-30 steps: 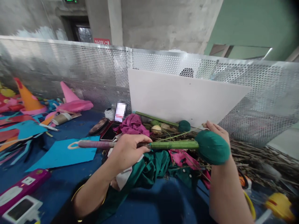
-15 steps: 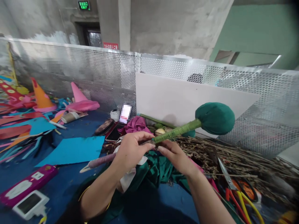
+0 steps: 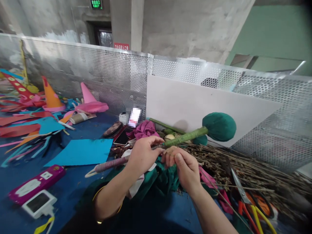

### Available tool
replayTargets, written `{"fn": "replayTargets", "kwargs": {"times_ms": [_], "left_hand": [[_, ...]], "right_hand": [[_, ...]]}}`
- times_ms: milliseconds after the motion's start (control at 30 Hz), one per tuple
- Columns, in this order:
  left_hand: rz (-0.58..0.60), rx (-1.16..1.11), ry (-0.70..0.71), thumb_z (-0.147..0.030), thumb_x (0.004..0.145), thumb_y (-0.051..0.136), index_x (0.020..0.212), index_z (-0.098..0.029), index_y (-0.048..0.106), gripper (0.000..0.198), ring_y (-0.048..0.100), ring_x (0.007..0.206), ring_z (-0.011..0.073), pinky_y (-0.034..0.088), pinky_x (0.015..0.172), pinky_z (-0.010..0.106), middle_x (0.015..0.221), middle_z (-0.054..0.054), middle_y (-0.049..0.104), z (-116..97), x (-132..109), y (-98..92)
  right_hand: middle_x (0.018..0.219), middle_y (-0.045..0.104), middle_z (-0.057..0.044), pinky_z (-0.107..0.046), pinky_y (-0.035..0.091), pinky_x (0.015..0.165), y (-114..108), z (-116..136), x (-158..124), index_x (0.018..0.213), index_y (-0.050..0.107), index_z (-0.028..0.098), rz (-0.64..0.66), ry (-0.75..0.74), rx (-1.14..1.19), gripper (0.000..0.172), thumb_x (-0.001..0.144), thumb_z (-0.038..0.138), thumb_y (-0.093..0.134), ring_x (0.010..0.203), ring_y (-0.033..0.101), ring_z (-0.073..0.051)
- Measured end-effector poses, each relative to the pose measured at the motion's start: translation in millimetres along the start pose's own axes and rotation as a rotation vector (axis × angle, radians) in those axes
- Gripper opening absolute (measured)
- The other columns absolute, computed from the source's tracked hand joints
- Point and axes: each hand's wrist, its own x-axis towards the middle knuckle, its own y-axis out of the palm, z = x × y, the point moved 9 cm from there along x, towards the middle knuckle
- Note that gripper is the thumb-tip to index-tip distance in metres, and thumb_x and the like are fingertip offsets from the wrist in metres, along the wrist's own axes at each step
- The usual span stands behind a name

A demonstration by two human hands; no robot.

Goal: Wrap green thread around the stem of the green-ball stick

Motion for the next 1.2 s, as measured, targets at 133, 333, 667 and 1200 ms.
{"fn": "replayTargets", "kwargs": {"times_ms": [133, 333, 667, 1200], "left_hand": [[-0.041, 0.076, 0.030, -0.014, 0.072, 0.066, 0.091, -0.021, 0.069, 0.022, 0.070, 0.087, 0.0191, 0.054, 0.078, 0.028, 0.091, 0.001, 0.076, -2.4, -1.2, -0.2], [-0.067, 0.194, 0.051, -0.016, 0.074, 0.066, 0.087, -0.023, 0.070, 0.016, 0.069, 0.086, 0.0196, 0.051, 0.078, 0.029, 0.092, -0.001, 0.076, -4.2, -4.0, -0.2], [-0.028, 0.398, 0.101, -0.020, 0.078, 0.062, 0.092, -0.024, 0.070, 0.016, 0.068, 0.092, 0.0227, 0.049, 0.076, 0.031, 0.097, 0.002, 0.076, -8.8, -5.8, 7.0], [0.161, 0.828, 0.269, -0.019, 0.084, 0.055, 0.082, -0.018, 0.066, 0.011, 0.068, 0.077, 0.0255, 0.044, 0.063, 0.031, 0.079, 0.007, 0.073, -20.0, -22.8, 46.1]], "right_hand": [[0.059, 0.042, 0.003, -0.025, 0.031, 0.053, -10.7, -6.5, -7.9, 0.062, 0.044, 0.019, -0.157, 0.007, -0.227, 0.037, 0.099, 0.026, 0.044, 0.054, 0.040, -0.011], [0.060, 0.042, 0.004, -0.024, 0.031, 0.052, 3.1, 10.3, -13.5, 0.067, 0.041, 0.020, -0.128, -0.109, -0.489, 0.032, 0.098, 0.017, 0.040, 0.053, 0.041, -0.010], [0.061, 0.048, 0.000, -0.027, 0.035, 0.053, -0.9, 13.7, -8.0, 0.066, 0.045, 0.021, -0.107, -0.035, -0.488, 0.035, 0.099, 0.025, 0.037, 0.056, 0.046, -0.013], [0.090, 0.074, -0.006, -0.030, 0.052, 0.076, -39.7, -5.7, 12.7, 0.075, 0.067, 0.021, -0.129, 0.119, -0.463, 0.032, 0.096, 0.033, 0.046, 0.079, 0.067, -0.019]]}}
